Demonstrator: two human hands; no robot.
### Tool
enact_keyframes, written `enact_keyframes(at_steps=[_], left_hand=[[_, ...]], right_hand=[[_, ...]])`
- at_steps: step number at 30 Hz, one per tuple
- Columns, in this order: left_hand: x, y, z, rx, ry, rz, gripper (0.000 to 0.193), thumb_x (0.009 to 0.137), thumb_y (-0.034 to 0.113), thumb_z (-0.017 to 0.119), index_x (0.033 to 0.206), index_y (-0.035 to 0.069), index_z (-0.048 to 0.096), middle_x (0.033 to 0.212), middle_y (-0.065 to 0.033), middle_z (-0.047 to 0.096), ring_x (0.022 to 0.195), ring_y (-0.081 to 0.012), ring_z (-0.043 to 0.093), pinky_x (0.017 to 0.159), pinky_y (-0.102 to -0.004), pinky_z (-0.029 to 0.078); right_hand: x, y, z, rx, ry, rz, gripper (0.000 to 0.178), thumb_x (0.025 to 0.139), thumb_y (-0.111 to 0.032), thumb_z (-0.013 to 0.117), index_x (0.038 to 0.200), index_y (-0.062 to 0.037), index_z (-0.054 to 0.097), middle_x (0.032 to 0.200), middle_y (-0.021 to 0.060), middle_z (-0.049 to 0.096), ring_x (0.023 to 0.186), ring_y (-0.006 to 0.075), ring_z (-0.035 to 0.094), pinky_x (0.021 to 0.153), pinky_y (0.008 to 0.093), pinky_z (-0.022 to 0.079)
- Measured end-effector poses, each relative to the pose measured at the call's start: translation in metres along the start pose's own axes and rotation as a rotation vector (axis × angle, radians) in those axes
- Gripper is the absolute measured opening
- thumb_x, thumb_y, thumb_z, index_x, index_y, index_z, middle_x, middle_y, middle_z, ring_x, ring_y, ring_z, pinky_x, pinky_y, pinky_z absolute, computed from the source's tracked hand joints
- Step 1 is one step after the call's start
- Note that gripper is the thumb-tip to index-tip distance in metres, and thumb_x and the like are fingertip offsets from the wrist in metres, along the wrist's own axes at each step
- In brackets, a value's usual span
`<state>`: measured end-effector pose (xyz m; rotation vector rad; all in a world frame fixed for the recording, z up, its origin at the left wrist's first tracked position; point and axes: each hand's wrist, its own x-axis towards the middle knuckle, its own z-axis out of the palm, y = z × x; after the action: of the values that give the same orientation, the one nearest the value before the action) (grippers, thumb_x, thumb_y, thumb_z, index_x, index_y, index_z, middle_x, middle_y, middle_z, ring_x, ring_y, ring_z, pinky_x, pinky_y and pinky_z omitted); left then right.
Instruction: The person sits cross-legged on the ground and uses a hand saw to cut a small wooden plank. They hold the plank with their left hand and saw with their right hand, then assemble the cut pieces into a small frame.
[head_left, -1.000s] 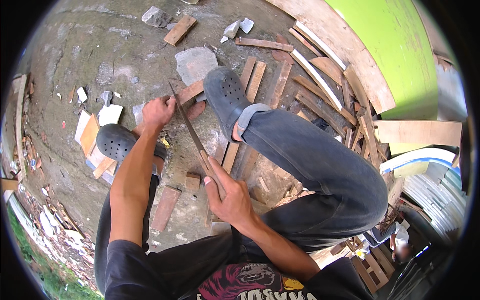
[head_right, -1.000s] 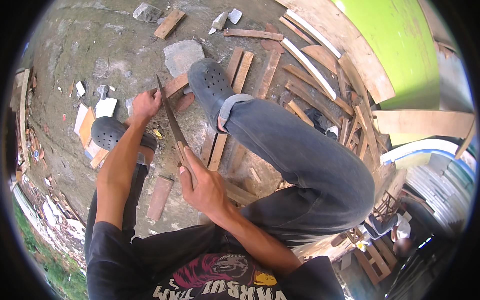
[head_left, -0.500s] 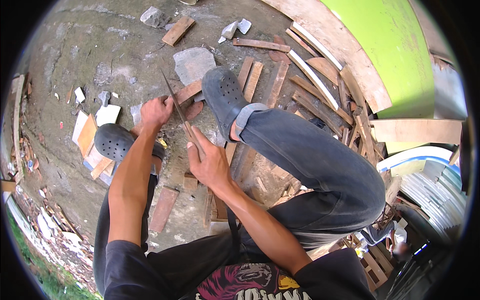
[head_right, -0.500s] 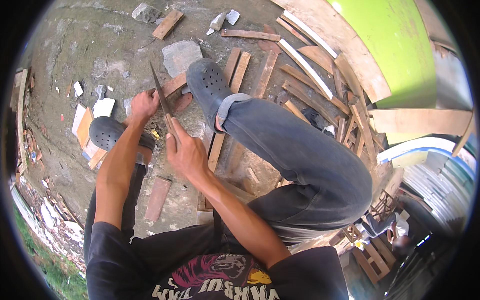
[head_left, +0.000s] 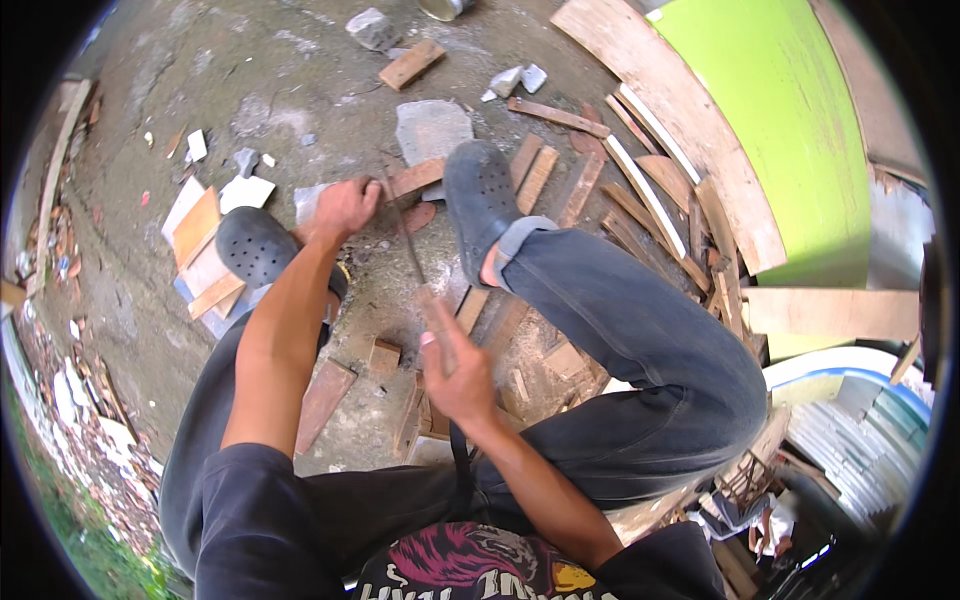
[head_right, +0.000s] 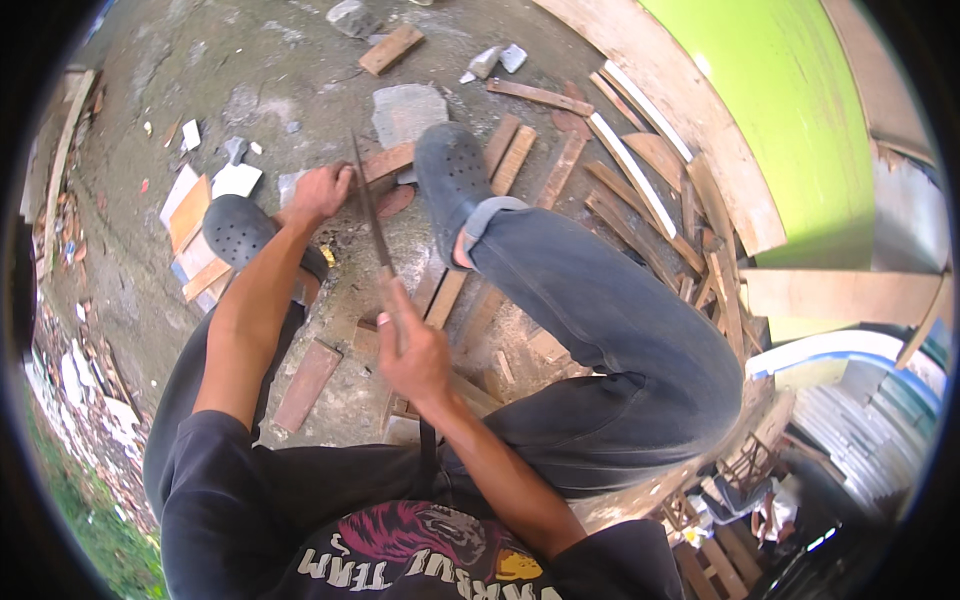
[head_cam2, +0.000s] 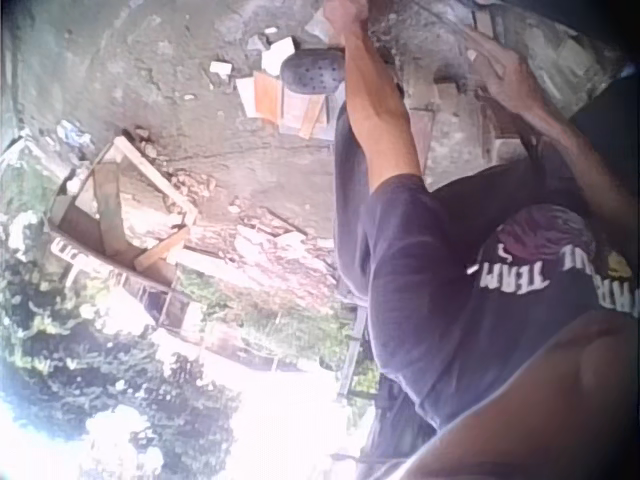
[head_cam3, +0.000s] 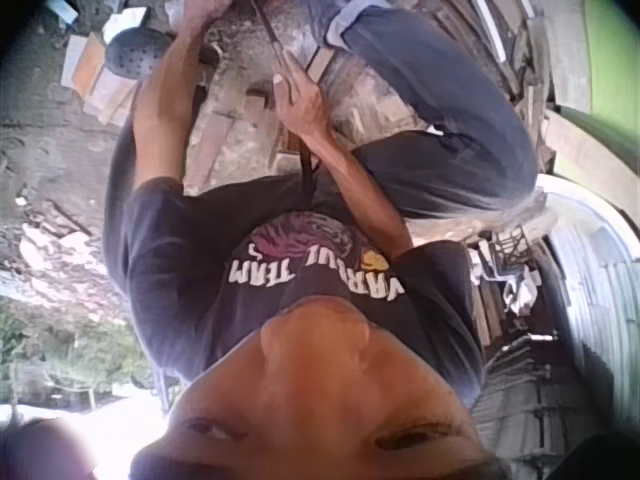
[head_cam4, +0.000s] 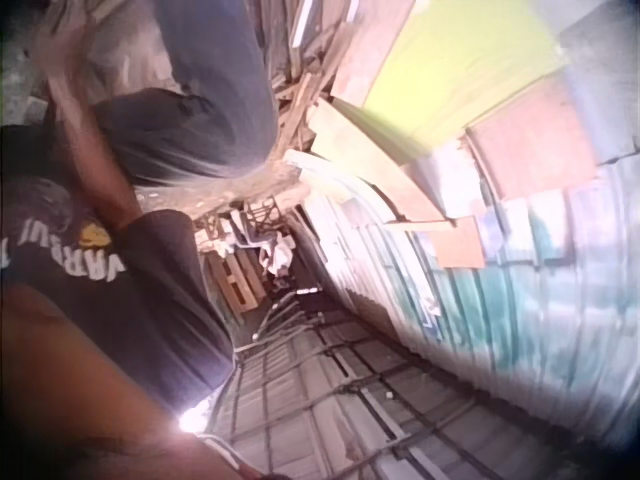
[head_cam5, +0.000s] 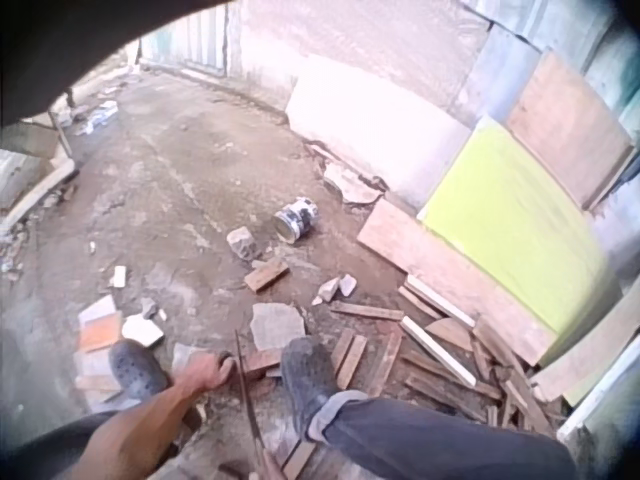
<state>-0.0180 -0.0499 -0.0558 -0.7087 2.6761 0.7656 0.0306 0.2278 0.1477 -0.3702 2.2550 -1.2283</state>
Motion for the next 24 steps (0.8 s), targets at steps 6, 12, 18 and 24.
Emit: enact_keyframes(at_steps=[6,12,18,24], left_hand=[[-0.039,-0.013,-0.008,0.198,0.140,0.220,0.056,0.080,0.050,0.070,0.120,0.011,0.063,0.123,-0.0130,0.064,0.120,-0.0318,0.057,0.100,-0.0492,0.044],[-0.039,-0.021,-0.005,0.137,0.159,0.168,0.053,0.071,0.042,0.077,0.114,0.013,0.067,0.113,-0.0078,0.062,0.114,-0.0287,0.059,0.097,-0.0461,0.046],[-0.026,-0.035,-0.005,0.079,0.069,0.186,0.050,0.072,0.042,0.076,0.111,0.012,0.066,0.107,-0.0091,0.063,0.104,-0.0296,0.063,0.090,-0.0451,0.049],[-0.033,-0.027,-0.001,0.185,0.180,0.119,0.052,0.074,0.045,0.075,0.113,0.011,0.063,0.105,-0.0107,0.064,0.105,-0.0319,0.064,0.085,-0.0493,0.052]], right_hand=[[0.018,-0.033,-0.039,0.114,-0.004,0.175,0.047,0.097,-0.014,0.059,0.140,0.0025,0.055,0.113,0.0234,0.073,0.089,0.0225,0.072,0.077,0.0312,0.054],[0.017,-0.037,-0.023,-0.055,0.036,-0.047,0.040,0.096,-0.011,0.059,0.133,0.0051,0.061,0.116,0.0250,0.071,0.101,0.0249,0.072,0.087,0.0334,0.053],[0.008,-0.050,-0.029,-0.059,-0.020,-0.027,0.040,0.095,-0.009,0.060,0.133,0.0060,0.060,0.119,0.0265,0.070,0.107,0.0266,0.070,0.091,0.0331,0.052],[0.010,-0.044,-0.031,-0.058,-0.006,-0.079,0.040,0.095,-0.008,0.060,0.133,0.0072,0.060,0.119,0.0278,0.069,0.107,0.0263,0.070,0.089,0.0328,0.052]])
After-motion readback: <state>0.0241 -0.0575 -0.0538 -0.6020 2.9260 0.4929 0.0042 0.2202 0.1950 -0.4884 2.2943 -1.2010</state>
